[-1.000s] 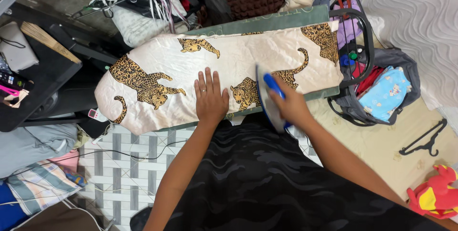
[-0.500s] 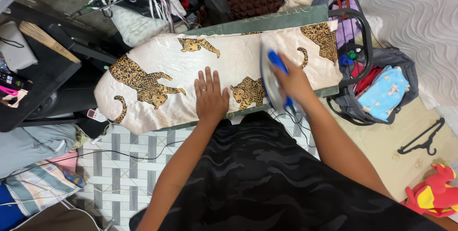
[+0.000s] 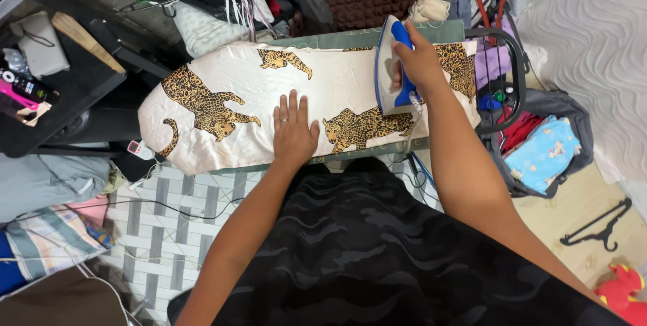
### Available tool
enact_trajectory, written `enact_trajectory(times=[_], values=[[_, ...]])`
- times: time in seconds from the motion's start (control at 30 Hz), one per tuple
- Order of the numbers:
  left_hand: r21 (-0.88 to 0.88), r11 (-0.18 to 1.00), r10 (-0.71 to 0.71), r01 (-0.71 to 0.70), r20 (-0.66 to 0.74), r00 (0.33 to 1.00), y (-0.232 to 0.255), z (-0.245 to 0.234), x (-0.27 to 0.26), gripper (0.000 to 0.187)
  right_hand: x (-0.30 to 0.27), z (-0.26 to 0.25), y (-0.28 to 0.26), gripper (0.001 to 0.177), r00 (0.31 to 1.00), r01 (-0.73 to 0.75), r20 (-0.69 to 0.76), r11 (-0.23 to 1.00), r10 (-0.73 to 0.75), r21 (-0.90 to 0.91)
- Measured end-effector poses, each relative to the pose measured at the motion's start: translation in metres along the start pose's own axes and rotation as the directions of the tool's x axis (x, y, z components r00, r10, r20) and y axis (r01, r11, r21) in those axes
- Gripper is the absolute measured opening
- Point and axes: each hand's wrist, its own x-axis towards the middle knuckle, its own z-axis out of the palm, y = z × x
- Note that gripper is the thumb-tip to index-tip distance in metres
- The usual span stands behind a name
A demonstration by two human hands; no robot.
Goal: The person irons a leopard-print satin garment on an ironing board, repositioning and smoothing it between passes. They fold the garment, place it into a backpack on the bed, then fold a green floral cloth item on the board.
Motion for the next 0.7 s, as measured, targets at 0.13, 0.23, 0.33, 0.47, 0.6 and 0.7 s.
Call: enact_trajectory(times=[0.13, 0.23, 0.33, 0.47, 0.6, 0.7], values=[[0.133, 0.979, -0.178, 0.155, 0.183, 0.967, 0.026, -0.015, 0.014, 0.070, -0.020, -0.023, 0.018, 0.066, 0.994, -0.063, 0.079, 0.985, 0.076, -0.158], [0.194, 0.978, -0.093, 0.074, 0.088, 0.992, 0.050, -0.006, 0.018, 0.066, -0.077, -0.042, 0.045, 0.063, 0.994, -0.053, 0.066, 0.915, 0.087, -0.400], [0.123, 0.989, 0.092, -0.086, -0.041, 0.995, 0.083, 0.022, 0.018, 0.063, -0.132, -0.054, 0.062, 0.066, 0.983, -0.153, 0.054, 0.944, 0.176, -0.292], [-0.001, 0.983, 0.181, -0.183, -0.129, 0.975, 0.115, 0.059, 0.028, 0.069, -0.137, -0.061, 0.068, 0.065, 0.991, -0.125, 0.016, 0.941, 0.136, -0.314], [0.026, 0.985, 0.174, -0.173, -0.166, 0.971, 0.117, 0.075, 0.021, 0.069, -0.065, -0.062, 0.053, 0.060, 1.000, 0.002, -0.009, 0.955, -0.005, -0.297], [0.012, 0.987, 0.163, -0.163, -0.117, 0.980, 0.117, 0.076, 0.022, 0.072, -0.003, -0.061, 0.027, 0.064, 0.998, 0.059, 0.000, 0.990, -0.059, -0.128]])
